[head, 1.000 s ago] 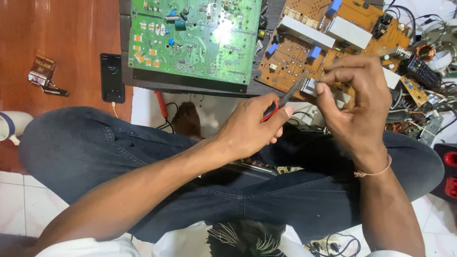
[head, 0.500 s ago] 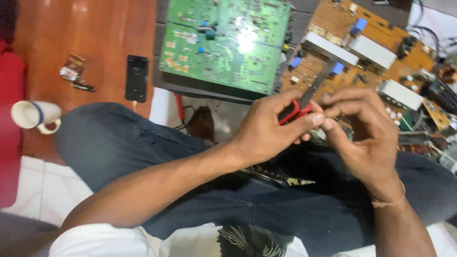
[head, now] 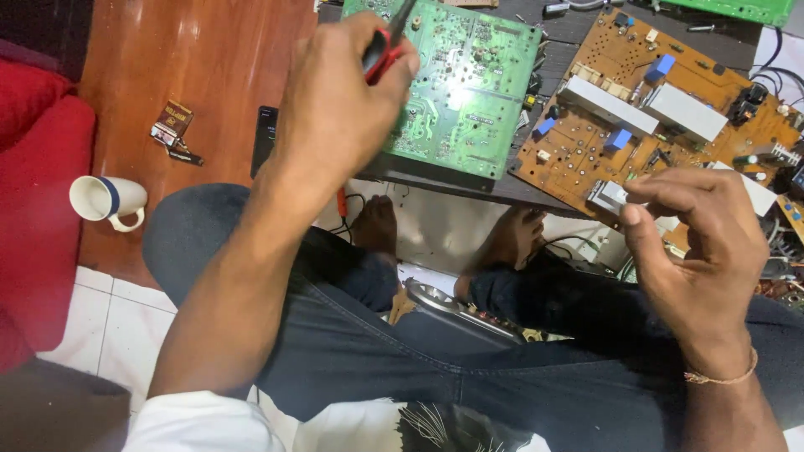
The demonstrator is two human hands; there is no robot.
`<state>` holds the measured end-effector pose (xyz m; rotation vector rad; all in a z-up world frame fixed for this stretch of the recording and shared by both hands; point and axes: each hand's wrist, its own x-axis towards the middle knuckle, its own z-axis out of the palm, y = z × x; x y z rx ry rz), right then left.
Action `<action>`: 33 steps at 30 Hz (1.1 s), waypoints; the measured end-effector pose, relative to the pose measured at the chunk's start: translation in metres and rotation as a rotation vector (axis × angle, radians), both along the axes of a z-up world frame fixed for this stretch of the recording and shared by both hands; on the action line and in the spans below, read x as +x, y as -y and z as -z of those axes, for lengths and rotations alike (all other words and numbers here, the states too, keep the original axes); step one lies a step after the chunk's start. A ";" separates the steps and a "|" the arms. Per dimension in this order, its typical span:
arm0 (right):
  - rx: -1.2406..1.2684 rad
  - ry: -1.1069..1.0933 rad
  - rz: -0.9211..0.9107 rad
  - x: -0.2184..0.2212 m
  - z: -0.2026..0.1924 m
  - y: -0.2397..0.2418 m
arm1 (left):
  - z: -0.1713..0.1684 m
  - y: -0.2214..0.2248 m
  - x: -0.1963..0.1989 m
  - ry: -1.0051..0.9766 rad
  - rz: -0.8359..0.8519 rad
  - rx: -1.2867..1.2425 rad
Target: The person is using pliers to cut and remove various electronic components and wires from several circuit boards for disassembly.
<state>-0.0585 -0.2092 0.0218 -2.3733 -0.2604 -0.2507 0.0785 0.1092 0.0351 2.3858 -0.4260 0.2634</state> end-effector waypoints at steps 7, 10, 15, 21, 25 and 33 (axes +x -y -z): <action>-0.117 0.124 0.012 -0.004 0.003 0.019 | -0.007 -0.009 -0.002 0.125 -0.073 -0.026; -0.034 0.122 0.114 -0.009 0.011 0.036 | -0.009 -0.007 -0.005 0.109 -0.065 0.009; 0.051 0.164 0.267 -0.010 0.013 0.058 | -0.012 -0.013 0.000 0.115 -0.040 0.055; -0.083 0.184 0.359 -0.005 0.009 0.073 | -0.020 -0.006 -0.008 0.025 -0.057 0.029; -0.301 0.095 0.414 0.000 0.009 0.078 | -0.028 0.015 -0.017 -0.167 -0.048 -0.049; -0.207 -0.372 0.518 0.012 0.003 0.066 | -0.029 0.047 -0.034 -0.891 0.203 -0.394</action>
